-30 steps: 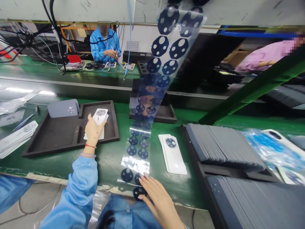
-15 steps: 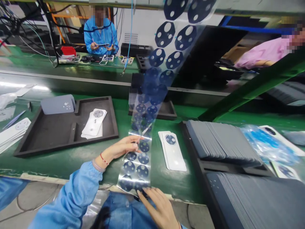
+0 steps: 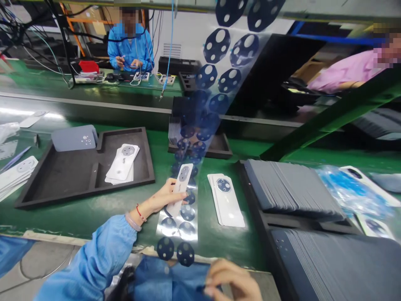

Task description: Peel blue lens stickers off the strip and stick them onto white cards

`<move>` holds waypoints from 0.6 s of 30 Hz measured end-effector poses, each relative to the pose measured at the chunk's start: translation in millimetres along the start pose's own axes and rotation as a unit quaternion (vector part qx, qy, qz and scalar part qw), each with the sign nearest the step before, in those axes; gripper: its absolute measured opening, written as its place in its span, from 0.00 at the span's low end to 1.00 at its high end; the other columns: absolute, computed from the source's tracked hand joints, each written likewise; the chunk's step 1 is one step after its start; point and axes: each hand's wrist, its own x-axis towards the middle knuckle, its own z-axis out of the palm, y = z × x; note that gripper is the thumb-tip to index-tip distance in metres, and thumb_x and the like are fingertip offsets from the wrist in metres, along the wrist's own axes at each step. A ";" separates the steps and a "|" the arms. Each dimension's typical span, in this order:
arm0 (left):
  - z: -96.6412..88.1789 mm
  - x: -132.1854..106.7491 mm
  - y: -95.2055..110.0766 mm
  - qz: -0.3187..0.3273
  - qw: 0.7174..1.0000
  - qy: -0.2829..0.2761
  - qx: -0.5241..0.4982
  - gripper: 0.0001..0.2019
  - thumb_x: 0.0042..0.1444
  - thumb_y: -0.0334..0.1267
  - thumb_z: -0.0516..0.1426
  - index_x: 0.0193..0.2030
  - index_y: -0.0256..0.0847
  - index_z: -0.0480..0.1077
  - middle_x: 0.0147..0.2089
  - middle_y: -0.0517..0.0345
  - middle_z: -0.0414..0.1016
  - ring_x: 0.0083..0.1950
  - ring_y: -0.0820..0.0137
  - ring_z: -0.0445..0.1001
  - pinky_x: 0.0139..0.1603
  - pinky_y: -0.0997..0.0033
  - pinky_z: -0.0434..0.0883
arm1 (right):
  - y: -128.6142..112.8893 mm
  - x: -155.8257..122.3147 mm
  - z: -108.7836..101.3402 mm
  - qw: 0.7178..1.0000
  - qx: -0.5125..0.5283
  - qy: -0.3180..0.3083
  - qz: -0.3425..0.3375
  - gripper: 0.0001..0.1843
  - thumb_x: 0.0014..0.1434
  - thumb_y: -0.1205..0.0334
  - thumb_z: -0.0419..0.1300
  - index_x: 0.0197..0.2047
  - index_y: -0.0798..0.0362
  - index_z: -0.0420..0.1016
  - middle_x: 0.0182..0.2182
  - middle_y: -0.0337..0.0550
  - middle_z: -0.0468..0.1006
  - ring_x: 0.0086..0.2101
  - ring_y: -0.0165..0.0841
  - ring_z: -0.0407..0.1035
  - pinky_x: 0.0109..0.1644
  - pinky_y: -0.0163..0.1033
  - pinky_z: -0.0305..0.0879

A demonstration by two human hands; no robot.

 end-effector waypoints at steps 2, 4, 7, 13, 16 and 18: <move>1.4 0.0 -3.1 0.000 0.999 0.030 0.021 0.31 0.41 0.50 0.70 0.43 0.41 0.59 0.36 0.60 0.75 0.29 0.71 0.76 0.33 0.67 0.74 | -0.8 15.8 -8.0 0.991 0.030 0.110 0.066 0.04 0.54 0.65 0.69 0.32 0.48 0.78 0.25 0.40 0.80 0.27 0.34 0.75 0.32 0.35 0.74; 1.5 0.4 -5.5 0.017 0.996 0.068 0.049 0.28 0.45 0.51 0.68 0.43 0.40 0.60 0.36 0.58 0.75 0.30 0.70 0.76 0.30 0.70 0.72 | 7.4 35.3 -9.0 0.969 0.052 0.207 0.123 0.06 0.50 0.64 0.72 0.28 0.50 0.78 0.24 0.41 0.78 0.27 0.35 0.74 0.31 0.36 0.73; 0.4 0.3 -6.1 0.093 0.982 0.113 0.119 0.23 0.50 0.49 0.66 0.44 0.39 0.63 0.40 0.56 0.74 0.37 0.68 0.75 0.36 0.69 0.72 | 28.5 74.7 -0.2 0.923 0.090 0.315 0.199 0.13 0.46 0.59 0.74 0.36 0.50 0.80 0.30 0.41 0.79 0.31 0.34 0.74 0.35 0.37 0.73; 2.6 -5.9 -1.6 0.172 0.959 0.090 0.208 0.20 0.57 0.48 0.60 0.50 0.39 0.64 0.45 0.53 0.73 0.44 0.66 0.73 0.43 0.68 0.71 | 52.9 149.5 13.8 0.940 0.114 0.253 0.199 0.28 0.49 0.55 0.71 0.54 0.47 0.75 0.34 0.38 0.77 0.36 0.33 0.71 0.43 0.41 0.69; 4.1 -8.9 -1.6 0.178 0.952 0.090 0.233 0.19 0.60 0.47 0.57 0.53 0.38 0.64 0.44 0.53 0.74 0.41 0.66 0.73 0.41 0.69 0.70 | 58.2 158.4 15.2 0.941 0.090 0.239 0.223 0.13 0.47 0.52 0.72 0.33 0.51 0.80 0.33 0.42 0.79 0.33 0.33 0.68 0.40 0.41 0.66; 4.5 -10.4 -2.2 0.185 0.945 0.087 0.254 0.19 0.62 0.46 0.54 0.55 0.38 0.63 0.42 0.54 0.75 0.39 0.67 0.73 0.40 0.69 0.70 | 62.3 156.3 15.4 0.935 0.101 0.234 0.247 0.14 0.45 0.51 0.72 0.29 0.52 0.79 0.31 0.41 0.78 0.30 0.32 0.67 0.37 0.40 0.64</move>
